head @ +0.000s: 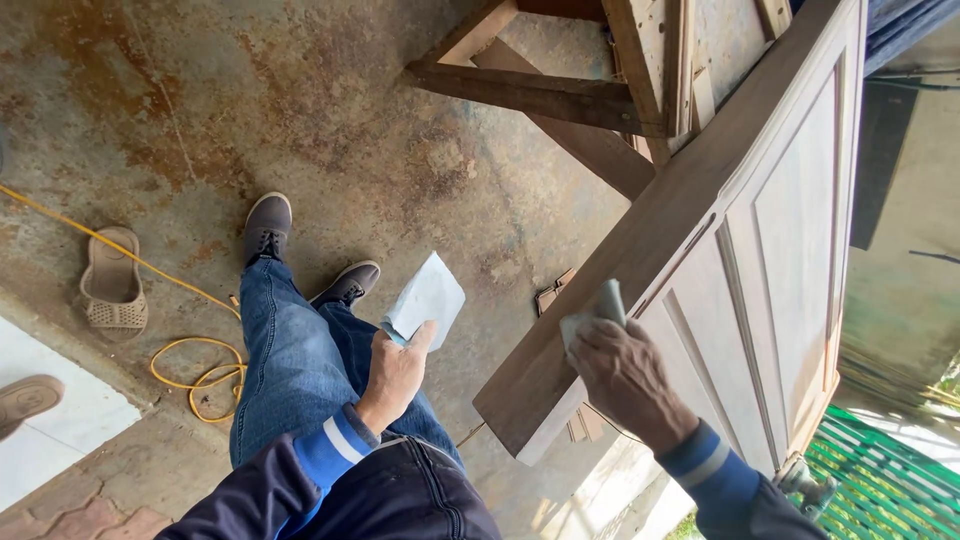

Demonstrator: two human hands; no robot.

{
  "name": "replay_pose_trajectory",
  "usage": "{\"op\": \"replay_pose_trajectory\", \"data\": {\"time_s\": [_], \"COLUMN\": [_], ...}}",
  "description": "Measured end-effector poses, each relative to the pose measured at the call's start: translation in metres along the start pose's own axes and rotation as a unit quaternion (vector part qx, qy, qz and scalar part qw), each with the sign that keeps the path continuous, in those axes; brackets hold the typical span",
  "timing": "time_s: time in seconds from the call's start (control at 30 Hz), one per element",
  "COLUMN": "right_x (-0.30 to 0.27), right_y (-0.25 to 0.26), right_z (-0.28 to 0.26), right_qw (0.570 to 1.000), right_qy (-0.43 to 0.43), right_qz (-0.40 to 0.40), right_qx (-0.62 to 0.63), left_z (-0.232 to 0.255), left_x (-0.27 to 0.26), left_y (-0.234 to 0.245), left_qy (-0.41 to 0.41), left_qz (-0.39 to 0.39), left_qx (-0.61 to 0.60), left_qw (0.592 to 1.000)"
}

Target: Sanding the surface and edges of a wooden door using sandpaper and sanding blocks.

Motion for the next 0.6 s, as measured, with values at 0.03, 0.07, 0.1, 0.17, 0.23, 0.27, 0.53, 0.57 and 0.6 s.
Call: {"op": "replay_pose_trajectory", "data": {"time_s": [0.03, 0.07, 0.1, 0.17, 0.23, 0.27, 0.53, 0.57, 0.6], "right_x": [0.000, -0.001, -0.001, -0.003, 0.004, 0.005, -0.010, 0.005, 0.009], "right_y": [0.008, 0.015, 0.012, 0.005, 0.057, 0.082, 0.014, 0.017, 0.020], "right_z": [0.001, 0.001, 0.031, 0.094, 0.092, 0.090, 0.075, 0.063, 0.059], "right_qw": [0.998, 0.994, 0.994, 0.996, 0.980, 0.946, 0.795, 0.830, 0.831], "right_qy": [0.031, 0.065, 0.064, -0.069, -0.111, -0.150, -0.246, -0.243, -0.240], "right_qz": [0.037, 0.073, 0.070, 0.064, 0.116, 0.157, 0.217, 0.215, 0.214], "right_qx": [0.027, 0.055, 0.056, -0.010, 0.115, 0.241, 0.510, 0.453, 0.454], "left_z": [0.000, -0.001, -0.001, 0.000, -0.001, -0.003, -0.006, -0.006, -0.006], "left_x": [0.003, 0.003, 0.001, 0.003, 0.012, 0.011, 0.011, 0.012, 0.013], "left_y": [-0.001, -0.002, -0.006, -0.015, -0.022, -0.026, -0.049, -0.050, -0.049], "left_qy": [0.004, 0.009, 0.012, 0.028, 0.037, 0.054, 0.030, 0.021, 0.020], "left_qz": [-0.006, -0.008, -0.008, -0.017, -0.017, -0.017, -0.031, -0.034, -0.031], "left_qx": [0.007, 0.014, 0.013, 0.012, 0.015, 0.016, 0.030, 0.035, 0.035], "left_qw": [1.000, 1.000, 1.000, 0.999, 0.999, 0.998, 0.999, 0.999, 0.999]}}
Point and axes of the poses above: each hand's wrist, its own x-axis towards the middle knuckle, its own y-axis out of the back of the hand, z = x × y, the point moved 1 cm from there along x, towards the middle knuckle, and after that the axes turned 7 degrees about -z, right-handed, at the moved point
